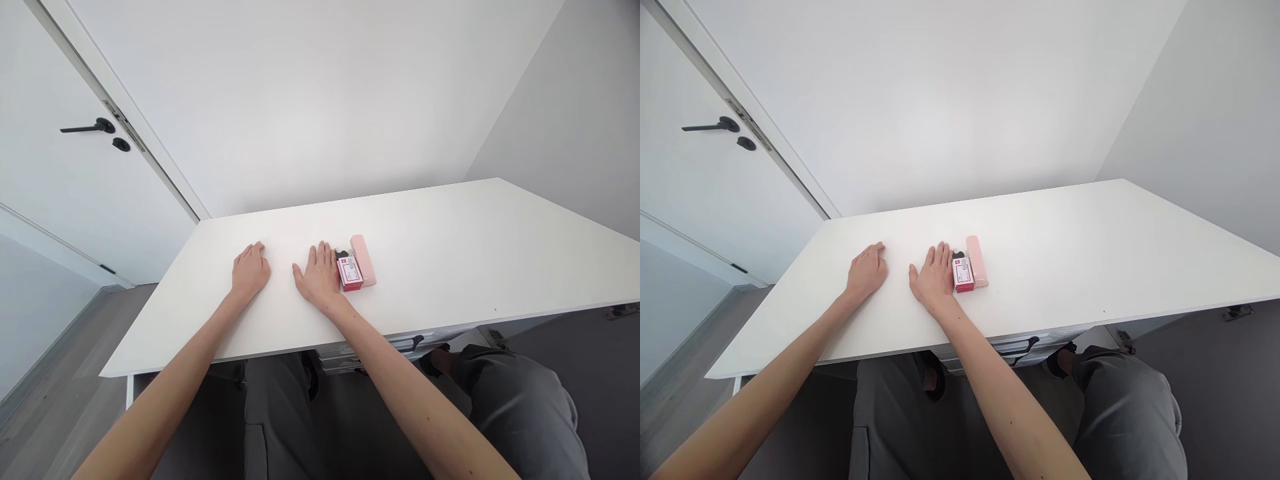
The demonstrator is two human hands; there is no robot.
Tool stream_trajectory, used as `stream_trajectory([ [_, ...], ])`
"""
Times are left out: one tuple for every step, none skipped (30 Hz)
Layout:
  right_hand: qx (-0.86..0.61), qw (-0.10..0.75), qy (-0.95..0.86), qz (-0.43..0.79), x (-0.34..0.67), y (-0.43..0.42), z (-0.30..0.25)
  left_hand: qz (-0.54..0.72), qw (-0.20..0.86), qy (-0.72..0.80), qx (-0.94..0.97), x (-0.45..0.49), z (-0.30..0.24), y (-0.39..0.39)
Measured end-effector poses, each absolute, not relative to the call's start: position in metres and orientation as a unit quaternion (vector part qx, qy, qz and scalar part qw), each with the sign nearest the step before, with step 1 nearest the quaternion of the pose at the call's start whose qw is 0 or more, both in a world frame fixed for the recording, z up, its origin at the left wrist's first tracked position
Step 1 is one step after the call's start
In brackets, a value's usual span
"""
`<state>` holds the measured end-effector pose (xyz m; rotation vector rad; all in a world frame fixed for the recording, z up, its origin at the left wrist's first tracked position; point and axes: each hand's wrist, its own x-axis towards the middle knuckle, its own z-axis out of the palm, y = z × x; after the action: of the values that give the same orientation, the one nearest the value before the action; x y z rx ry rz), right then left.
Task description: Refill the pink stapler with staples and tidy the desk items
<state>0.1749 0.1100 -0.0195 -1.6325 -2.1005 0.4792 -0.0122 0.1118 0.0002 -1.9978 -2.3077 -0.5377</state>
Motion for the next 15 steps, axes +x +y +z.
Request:
stream_trajectory([
  [-0.59,0.218,-0.759,0.17,0.179,0.112,-0.02,-0.173,0.021,-0.745,-0.644,-0.012,0.0,0.112],
  [-0.59,0.218,-0.759,0.168,0.182,0.114,-0.021,-0.173,0.021,-0.745,-0.643,-0.012,0.0,0.112],
  [-0.591,0.219,-0.758,0.165,0.186,0.116,-0.022,-0.173,0.021,-0.746,-0.643,-0.012,0.0,0.112],
  [-0.593,0.219,-0.758,0.163,0.19,0.118,-0.023,-0.173,0.021,-0.746,-0.643,-0.012,0.0,0.112],
  [-0.594,0.218,-0.757,0.161,0.195,0.12,-0.024,-0.173,0.021,-0.746,-0.643,-0.013,0.001,0.112],
  [-0.596,0.217,-0.757,0.158,0.199,0.122,-0.025,-0.173,0.02,-0.746,-0.643,-0.013,0.001,0.112],
  [-0.598,0.214,-0.757,0.155,0.203,0.124,-0.026,-0.172,0.02,-0.746,-0.643,-0.013,0.001,0.112],
  [-0.6,0.212,-0.756,0.151,0.208,0.126,-0.026,-0.171,0.02,-0.746,-0.644,-0.013,0.001,0.112],
  [-0.602,0.21,-0.756,0.147,0.213,0.128,-0.027,-0.169,0.019,-0.745,-0.645,-0.014,0.001,0.112],
  [-0.605,0.207,-0.755,0.143,0.217,0.13,-0.027,-0.168,0.018,-0.745,-0.645,-0.014,0.0,0.112],
  [-0.608,0.205,-0.754,0.138,0.222,0.131,-0.028,-0.166,0.018,-0.745,-0.646,-0.015,0.0,0.111],
  [-0.61,0.203,-0.754,0.134,0.227,0.133,-0.028,-0.164,0.018,-0.746,-0.645,-0.015,-0.001,0.111],
  [-0.612,0.202,-0.753,0.13,0.231,0.135,-0.029,-0.164,0.019,-0.746,-0.645,-0.016,-0.001,0.112],
  [-0.614,0.201,-0.753,0.127,0.236,0.137,-0.029,-0.163,0.021,-0.746,-0.645,-0.016,-0.002,0.112],
  [-0.615,0.199,-0.753,0.126,0.24,0.139,-0.03,-0.164,0.022,-0.746,-0.645,-0.016,-0.003,0.112],
])
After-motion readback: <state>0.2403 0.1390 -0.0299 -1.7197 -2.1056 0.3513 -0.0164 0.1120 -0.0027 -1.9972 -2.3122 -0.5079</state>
